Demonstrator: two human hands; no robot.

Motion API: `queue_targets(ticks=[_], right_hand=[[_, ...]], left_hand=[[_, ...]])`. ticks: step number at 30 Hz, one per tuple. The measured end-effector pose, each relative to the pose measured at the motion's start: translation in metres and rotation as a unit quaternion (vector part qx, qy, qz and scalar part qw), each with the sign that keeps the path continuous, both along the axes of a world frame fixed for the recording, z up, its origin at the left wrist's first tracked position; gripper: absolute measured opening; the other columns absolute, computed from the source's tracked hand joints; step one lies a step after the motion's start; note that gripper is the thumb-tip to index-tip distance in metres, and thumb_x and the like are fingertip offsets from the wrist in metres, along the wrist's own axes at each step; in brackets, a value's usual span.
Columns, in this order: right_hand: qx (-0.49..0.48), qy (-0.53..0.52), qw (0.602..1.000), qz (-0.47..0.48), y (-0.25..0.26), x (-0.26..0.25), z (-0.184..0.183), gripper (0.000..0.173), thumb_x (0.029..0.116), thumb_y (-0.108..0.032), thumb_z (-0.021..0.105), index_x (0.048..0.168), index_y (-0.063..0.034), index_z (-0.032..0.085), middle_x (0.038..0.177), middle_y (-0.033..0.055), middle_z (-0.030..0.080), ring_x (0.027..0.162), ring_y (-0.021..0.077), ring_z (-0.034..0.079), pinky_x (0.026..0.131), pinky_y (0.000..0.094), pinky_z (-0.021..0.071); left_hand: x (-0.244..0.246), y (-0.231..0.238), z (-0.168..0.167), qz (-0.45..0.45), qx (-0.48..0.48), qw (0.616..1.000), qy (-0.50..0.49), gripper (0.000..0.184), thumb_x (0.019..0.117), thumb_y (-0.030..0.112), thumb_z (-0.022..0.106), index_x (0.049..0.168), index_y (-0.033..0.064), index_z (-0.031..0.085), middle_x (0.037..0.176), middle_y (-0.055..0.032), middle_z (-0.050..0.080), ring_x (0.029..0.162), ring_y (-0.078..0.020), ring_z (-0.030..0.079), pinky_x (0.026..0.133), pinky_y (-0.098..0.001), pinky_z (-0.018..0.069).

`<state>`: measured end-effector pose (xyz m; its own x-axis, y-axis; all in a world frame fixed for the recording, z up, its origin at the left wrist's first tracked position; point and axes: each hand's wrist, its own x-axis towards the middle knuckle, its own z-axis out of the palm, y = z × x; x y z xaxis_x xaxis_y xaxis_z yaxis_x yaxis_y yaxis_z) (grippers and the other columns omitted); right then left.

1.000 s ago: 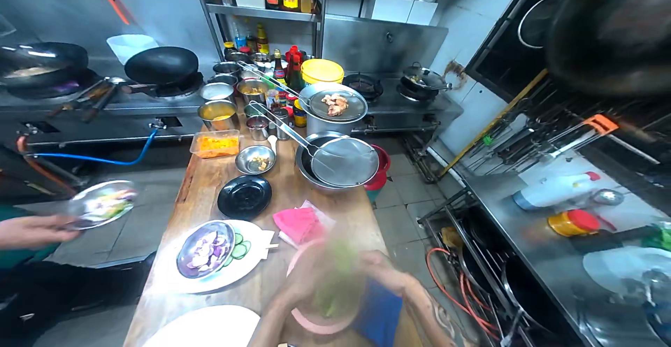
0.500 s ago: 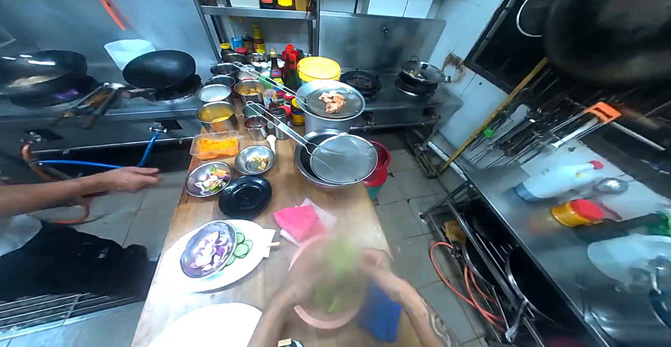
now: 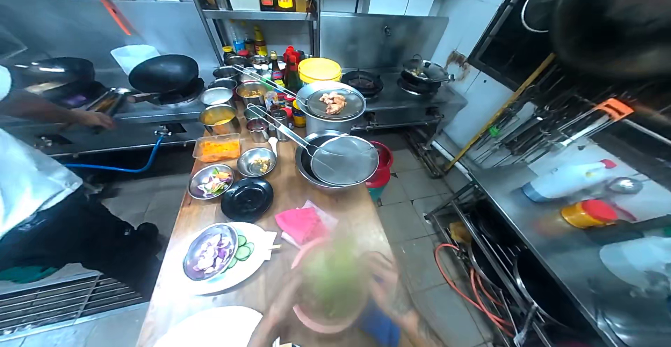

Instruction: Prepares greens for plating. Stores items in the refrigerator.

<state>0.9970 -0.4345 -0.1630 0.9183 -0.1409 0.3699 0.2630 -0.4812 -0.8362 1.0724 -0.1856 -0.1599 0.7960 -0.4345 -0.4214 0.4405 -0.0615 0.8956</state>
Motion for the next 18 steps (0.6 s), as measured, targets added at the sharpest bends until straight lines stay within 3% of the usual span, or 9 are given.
queue_targets(ticks=[2, 4, 7, 10, 11, 13, 15, 16, 18], right_hand=[[-0.153, -0.133, 0.979, -0.022, 0.017, -0.003, 0.013, 0.022, 0.0971, -0.01, 0.06, 0.108, -0.015, 0.078, 0.107, 0.0094, 0.074, 0.104, 0.0178, 0.071, 0.094, 0.0298, 0.0587], [-0.22, -0.204, 0.953, -0.032, 0.029, -0.007, 0.018, 0.019, 0.0984, -0.009, 0.062, 0.11, -0.0139, 0.076, 0.102, 0.0141, 0.075, 0.098, 0.0252, 0.073, 0.091, 0.0353, 0.0597], [-0.258, -0.246, 0.934, -0.033, 0.034, -0.011, 0.01, 0.02, 0.0968, -0.009, 0.065, 0.112, -0.0155, 0.076, 0.101, 0.0127, 0.076, 0.094, 0.0232, 0.074, 0.088, 0.0325, 0.0601], [-0.243, -0.225, 0.944, -0.002, 0.033, -0.013, 0.0, 0.023, 0.0986, -0.013, 0.062, 0.119, -0.0182, 0.071, 0.11, 0.0102, 0.073, 0.105, 0.0208, 0.07, 0.094, 0.0311, 0.0578], [-0.198, -0.188, 0.962, 0.021, 0.033, -0.015, -0.002, 0.026, 0.0987, -0.014, 0.06, 0.123, -0.0146, 0.069, 0.117, 0.0104, 0.071, 0.112, 0.0202, 0.068, 0.097, 0.0316, 0.0573], [-0.006, -0.042, 0.996, 0.078, 0.039, -0.024, 0.005, 0.048, 0.0918, -0.016, 0.061, 0.135, 0.0057, 0.058, 0.131, 0.0145, 0.068, 0.122, 0.0193, 0.065, 0.102, 0.0343, 0.0556], [0.209, 0.093, 0.967, 0.114, 0.047, -0.029, 0.014, 0.068, 0.0914, -0.027, 0.069, 0.143, 0.0102, 0.046, 0.135, 0.0148, 0.065, 0.119, 0.018, 0.066, 0.1, 0.0365, 0.0559], [0.275, 0.124, 0.948, 0.104, 0.053, -0.03, 0.019, 0.063, 0.0918, -0.03, 0.072, 0.138, 0.0076, 0.052, 0.127, 0.0112, 0.069, 0.112, 0.0156, 0.068, 0.098, 0.0361, 0.0578], [0.333, 0.129, 0.932, 0.059, 0.067, -0.028, 0.024, 0.036, 0.0918, -0.021, 0.072, 0.118, 0.002, 0.066, 0.109, 0.0045, 0.075, 0.1, 0.0108, 0.072, 0.092, 0.0333, 0.0603]], left_hand=[[-0.017, -0.008, 0.009, 0.074, -0.117, 0.99, 0.04, 0.037, 0.1011, 0.029, 0.033, 0.107, 0.0053, 0.061, 0.087, -0.0033, 0.074, 0.076, -0.0139, 0.072, 0.068, -0.0331, 0.0618], [-0.028, -0.008, 0.019, 0.092, -0.175, 0.979, 0.048, 0.053, 0.1048, 0.047, 0.032, 0.117, 0.0051, 0.061, 0.103, -0.0038, 0.076, 0.091, -0.0143, 0.073, 0.08, -0.0355, 0.0623], [-0.034, 0.0, 0.024, 0.05, -0.159, 0.986, -0.008, 0.074, 0.0889, 0.068, 0.063, 0.124, 0.003, 0.061, 0.106, -0.0029, 0.075, 0.093, -0.0132, 0.073, 0.082, -0.035, 0.0619], [-0.031, 0.005, 0.027, 0.009, -0.089, 0.994, -0.069, 0.04, 0.0886, 0.031, 0.075, 0.115, 0.0015, 0.068, 0.1, -0.0044, 0.076, 0.088, -0.0134, 0.073, 0.078, -0.0334, 0.0625], [-0.029, 0.005, 0.028, 0.011, -0.081, 0.993, -0.082, 0.03, 0.0894, 0.024, 0.074, 0.109, 0.0019, 0.069, 0.098, -0.0042, 0.076, 0.087, -0.013, 0.073, 0.078, -0.0327, 0.0622], [-0.027, 0.008, 0.029, 0.028, -0.089, 0.992, -0.089, 0.025, 0.091, 0.019, 0.07, 0.109, 0.0012, 0.07, 0.099, -0.0054, 0.076, 0.09, -0.0139, 0.073, 0.082, -0.0335, 0.0621], [-0.025, 0.008, 0.03, 0.044, -0.103, 0.99, -0.084, 0.028, 0.0921, 0.019, 0.07, 0.113, -0.0005, 0.068, 0.102, -0.0071, 0.076, 0.093, -0.0149, 0.073, 0.086, -0.0342, 0.0618], [-0.024, 0.007, 0.029, 0.048, -0.103, 0.99, -0.08, 0.03, 0.092, 0.019, 0.07, 0.114, -0.0006, 0.068, 0.103, -0.0076, 0.075, 0.093, -0.0154, 0.073, 0.085, -0.0343, 0.0619], [-0.024, 0.005, 0.024, 0.05, -0.089, 0.991, -0.086, 0.027, 0.0909, 0.019, 0.07, 0.111, 0.0008, 0.069, 0.101, -0.0067, 0.075, 0.091, -0.0146, 0.073, 0.083, -0.0333, 0.062]])
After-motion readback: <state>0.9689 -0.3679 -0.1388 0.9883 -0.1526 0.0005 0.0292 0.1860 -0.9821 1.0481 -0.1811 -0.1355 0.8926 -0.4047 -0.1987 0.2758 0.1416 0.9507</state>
